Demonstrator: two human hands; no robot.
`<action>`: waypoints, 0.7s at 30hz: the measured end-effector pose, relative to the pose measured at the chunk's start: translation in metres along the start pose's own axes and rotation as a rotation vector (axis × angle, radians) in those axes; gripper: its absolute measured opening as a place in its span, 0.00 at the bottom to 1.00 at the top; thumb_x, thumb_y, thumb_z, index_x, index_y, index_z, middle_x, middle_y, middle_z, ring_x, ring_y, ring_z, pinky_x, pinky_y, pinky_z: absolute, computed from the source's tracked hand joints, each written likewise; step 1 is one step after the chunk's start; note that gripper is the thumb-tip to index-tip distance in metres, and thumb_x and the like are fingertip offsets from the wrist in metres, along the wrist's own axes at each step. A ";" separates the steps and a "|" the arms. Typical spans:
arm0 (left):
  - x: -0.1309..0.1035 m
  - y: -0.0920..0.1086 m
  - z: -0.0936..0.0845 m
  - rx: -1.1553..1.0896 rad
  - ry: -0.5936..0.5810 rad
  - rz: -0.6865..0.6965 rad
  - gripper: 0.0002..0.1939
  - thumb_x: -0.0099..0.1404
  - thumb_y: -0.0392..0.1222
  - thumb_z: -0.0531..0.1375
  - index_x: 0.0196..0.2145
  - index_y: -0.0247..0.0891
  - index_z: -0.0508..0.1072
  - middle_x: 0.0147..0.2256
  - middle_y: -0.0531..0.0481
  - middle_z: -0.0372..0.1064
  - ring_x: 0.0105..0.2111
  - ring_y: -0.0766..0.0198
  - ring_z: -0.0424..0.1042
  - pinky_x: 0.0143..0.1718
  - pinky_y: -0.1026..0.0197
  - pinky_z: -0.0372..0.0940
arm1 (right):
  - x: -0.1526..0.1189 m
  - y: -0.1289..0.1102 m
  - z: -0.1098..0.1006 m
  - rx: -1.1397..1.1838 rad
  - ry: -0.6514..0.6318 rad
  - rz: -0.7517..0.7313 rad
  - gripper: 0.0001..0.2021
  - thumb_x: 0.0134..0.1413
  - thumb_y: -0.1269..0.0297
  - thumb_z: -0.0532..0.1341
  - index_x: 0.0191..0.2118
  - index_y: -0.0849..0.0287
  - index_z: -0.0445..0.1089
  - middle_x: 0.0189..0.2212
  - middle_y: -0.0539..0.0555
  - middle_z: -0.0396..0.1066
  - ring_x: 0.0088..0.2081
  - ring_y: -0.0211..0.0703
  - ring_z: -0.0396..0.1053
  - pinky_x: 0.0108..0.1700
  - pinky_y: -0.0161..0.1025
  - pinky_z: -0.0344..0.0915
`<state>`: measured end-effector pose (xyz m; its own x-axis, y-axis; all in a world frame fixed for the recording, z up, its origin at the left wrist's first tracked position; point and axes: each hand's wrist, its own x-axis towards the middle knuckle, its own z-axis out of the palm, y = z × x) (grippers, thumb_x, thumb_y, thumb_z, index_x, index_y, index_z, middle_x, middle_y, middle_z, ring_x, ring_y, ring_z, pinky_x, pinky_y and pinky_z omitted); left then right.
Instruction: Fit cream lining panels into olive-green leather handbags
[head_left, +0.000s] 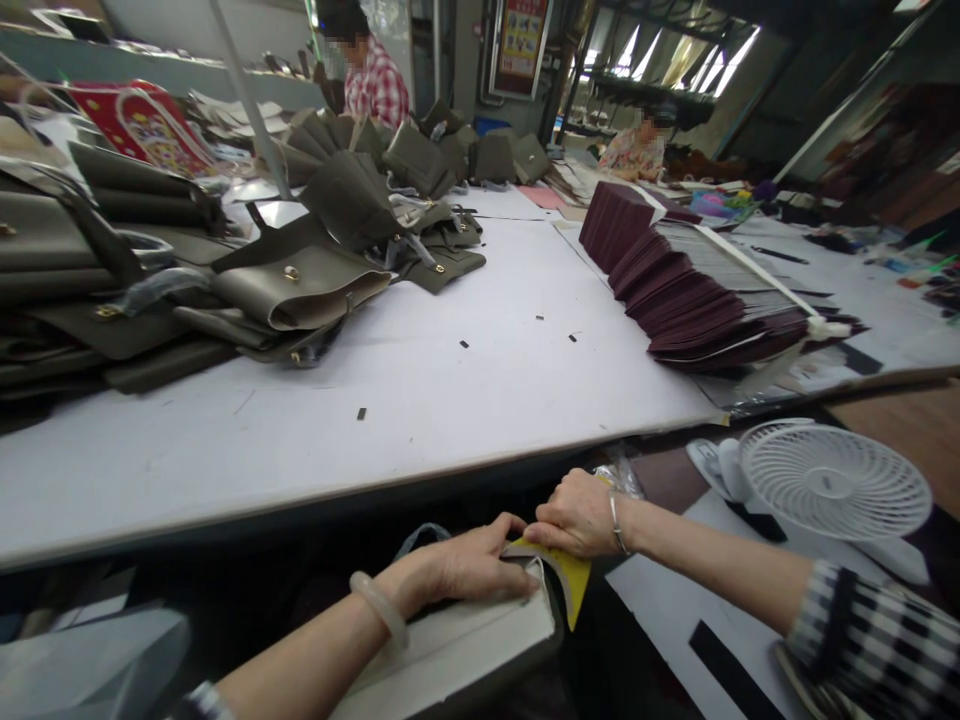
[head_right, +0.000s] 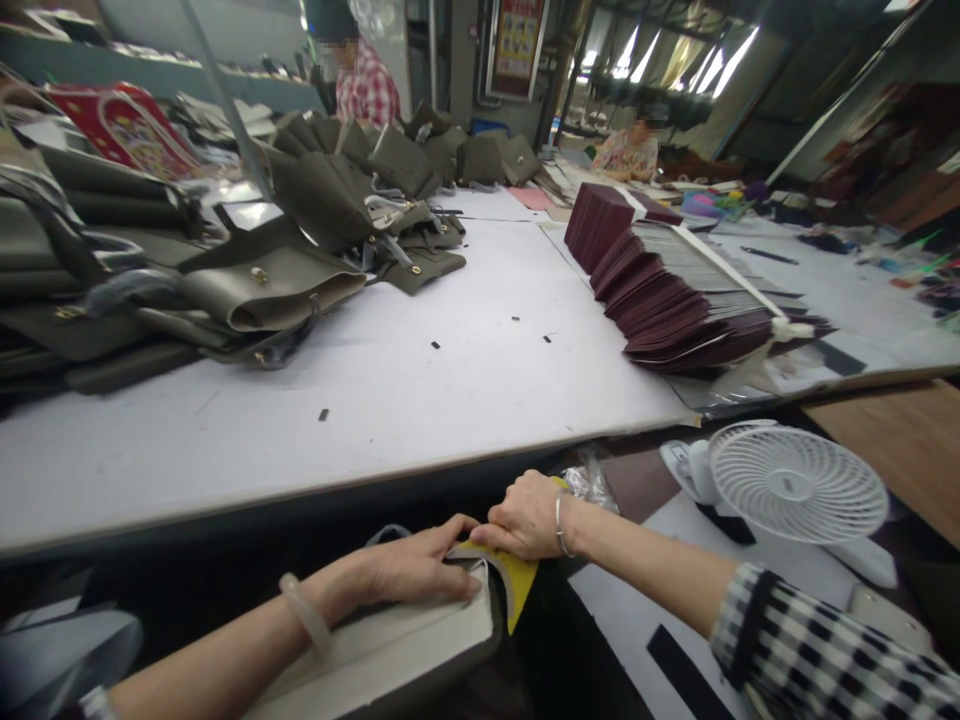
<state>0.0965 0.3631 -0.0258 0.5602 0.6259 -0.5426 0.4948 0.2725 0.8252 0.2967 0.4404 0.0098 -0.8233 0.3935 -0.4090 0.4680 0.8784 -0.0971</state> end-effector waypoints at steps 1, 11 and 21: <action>0.001 -0.001 0.001 0.011 0.004 0.008 0.30 0.56 0.54 0.62 0.54 0.45 0.62 0.47 0.48 0.71 0.46 0.54 0.71 0.44 0.57 0.63 | 0.000 0.000 0.000 -0.011 -0.002 -0.006 0.32 0.67 0.45 0.41 0.29 0.59 0.74 0.25 0.59 0.76 0.28 0.49 0.75 0.27 0.38 0.47; 0.000 0.002 0.001 0.118 0.013 0.040 0.18 0.61 0.56 0.56 0.44 0.43 0.64 0.41 0.48 0.71 0.41 0.53 0.72 0.40 0.56 0.62 | 0.001 -0.005 -0.003 -0.059 -0.025 -0.011 0.36 0.68 0.44 0.38 0.28 0.59 0.75 0.24 0.60 0.76 0.28 0.53 0.76 0.27 0.38 0.52; -0.002 -0.001 0.000 0.088 -0.014 0.083 0.23 0.63 0.55 0.56 0.53 0.43 0.65 0.51 0.47 0.69 0.47 0.52 0.70 0.51 0.54 0.61 | 0.001 -0.011 0.005 -0.057 -0.063 0.045 0.37 0.68 0.45 0.36 0.30 0.59 0.77 0.25 0.61 0.76 0.29 0.53 0.76 0.29 0.39 0.56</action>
<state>0.0948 0.3610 -0.0256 0.6110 0.6330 -0.4754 0.5024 0.1540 0.8508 0.2925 0.4297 0.0058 -0.7795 0.4163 -0.4680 0.4832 0.8751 -0.0265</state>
